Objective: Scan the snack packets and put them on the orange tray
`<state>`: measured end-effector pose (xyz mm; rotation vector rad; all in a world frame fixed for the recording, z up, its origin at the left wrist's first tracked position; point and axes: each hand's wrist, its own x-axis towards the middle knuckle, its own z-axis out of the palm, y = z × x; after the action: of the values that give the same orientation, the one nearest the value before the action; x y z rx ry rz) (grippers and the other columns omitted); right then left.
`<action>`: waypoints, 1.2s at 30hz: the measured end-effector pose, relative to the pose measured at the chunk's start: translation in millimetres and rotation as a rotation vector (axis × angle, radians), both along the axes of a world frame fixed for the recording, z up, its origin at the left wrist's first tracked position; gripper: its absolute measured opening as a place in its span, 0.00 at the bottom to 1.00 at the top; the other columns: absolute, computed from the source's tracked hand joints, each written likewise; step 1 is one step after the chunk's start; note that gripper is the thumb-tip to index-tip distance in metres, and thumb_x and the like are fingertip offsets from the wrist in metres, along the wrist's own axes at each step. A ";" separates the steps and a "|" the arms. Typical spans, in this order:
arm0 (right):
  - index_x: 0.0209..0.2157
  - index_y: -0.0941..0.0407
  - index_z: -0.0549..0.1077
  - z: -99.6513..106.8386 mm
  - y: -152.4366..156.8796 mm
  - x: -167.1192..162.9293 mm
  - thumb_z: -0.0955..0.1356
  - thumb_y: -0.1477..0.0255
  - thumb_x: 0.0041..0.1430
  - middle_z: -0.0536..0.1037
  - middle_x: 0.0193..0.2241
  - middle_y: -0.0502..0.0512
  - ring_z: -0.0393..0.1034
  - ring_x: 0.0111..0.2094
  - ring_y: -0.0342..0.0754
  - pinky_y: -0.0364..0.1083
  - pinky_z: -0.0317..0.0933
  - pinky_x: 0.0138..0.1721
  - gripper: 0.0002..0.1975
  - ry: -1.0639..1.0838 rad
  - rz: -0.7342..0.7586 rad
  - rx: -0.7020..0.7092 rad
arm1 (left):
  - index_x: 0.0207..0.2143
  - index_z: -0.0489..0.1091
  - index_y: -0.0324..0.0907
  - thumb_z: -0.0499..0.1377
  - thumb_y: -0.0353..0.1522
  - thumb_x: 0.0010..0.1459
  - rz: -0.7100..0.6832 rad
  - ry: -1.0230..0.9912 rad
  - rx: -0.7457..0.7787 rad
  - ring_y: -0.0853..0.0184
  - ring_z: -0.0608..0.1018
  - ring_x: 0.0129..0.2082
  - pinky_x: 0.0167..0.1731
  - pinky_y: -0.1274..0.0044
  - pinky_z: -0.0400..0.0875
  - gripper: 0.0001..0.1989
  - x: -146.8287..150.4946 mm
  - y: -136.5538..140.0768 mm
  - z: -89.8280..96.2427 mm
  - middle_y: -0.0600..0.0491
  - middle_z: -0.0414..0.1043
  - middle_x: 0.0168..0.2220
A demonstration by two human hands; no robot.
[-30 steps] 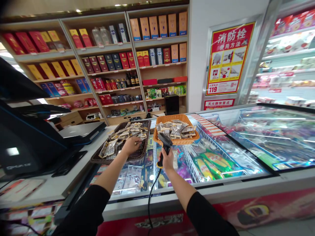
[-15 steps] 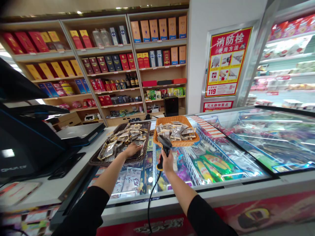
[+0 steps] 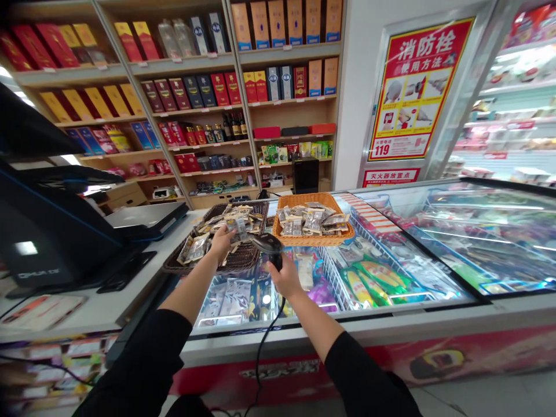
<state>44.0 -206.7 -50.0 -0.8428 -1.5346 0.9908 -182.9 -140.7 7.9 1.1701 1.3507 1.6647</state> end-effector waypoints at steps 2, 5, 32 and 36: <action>0.34 0.55 0.68 3.4 -2.6 -2.6 0.65 0.62 0.55 0.69 0.18 0.48 0.66 0.20 0.47 0.44 0.57 0.23 0.11 -0.128 -0.037 0.090 | 0.36 0.67 0.40 0.64 0.35 0.43 -0.023 -0.049 0.042 0.64 0.77 0.38 0.45 0.69 0.70 0.17 -1.8 -1.9 0.6 0.52 0.75 0.34; 0.34 0.56 0.70 6.3 -3.7 -5.6 0.65 0.62 0.55 0.71 0.21 0.51 0.68 0.24 0.49 0.44 0.56 0.25 0.12 -0.238 -0.069 0.167 | 0.37 0.68 0.40 0.65 0.33 0.43 -0.051 -0.097 0.086 0.64 0.78 0.39 0.47 0.68 0.70 0.17 -3.2 -2.3 0.5 0.53 0.76 0.35; 0.33 0.51 0.53 -2.9 47.1 17.6 0.62 0.50 0.56 0.61 0.18 0.42 0.57 0.14 0.42 0.43 0.57 0.16 0.20 0.762 -0.521 -0.192 | 0.44 0.72 0.40 0.67 0.27 0.42 0.021 0.553 -0.128 0.60 0.76 0.38 0.43 0.71 0.68 0.23 168.7 73.4 11.3 0.46 0.76 0.38; 0.32 0.51 0.53 -3.3 44.8 15.7 0.63 0.53 0.56 0.62 0.18 0.42 0.58 0.15 0.42 0.43 0.57 0.17 0.18 0.773 -0.487 -0.178 | 0.43 0.74 0.41 0.67 0.29 0.43 0.039 0.787 -0.023 0.57 0.75 0.43 0.46 0.71 0.65 0.21 158.3 71.2 16.4 0.44 0.75 0.42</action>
<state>59.8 -161.9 -53.3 -0.7725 -0.5551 0.9338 -24.6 -69.4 24.2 1.9021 1.8428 1.2328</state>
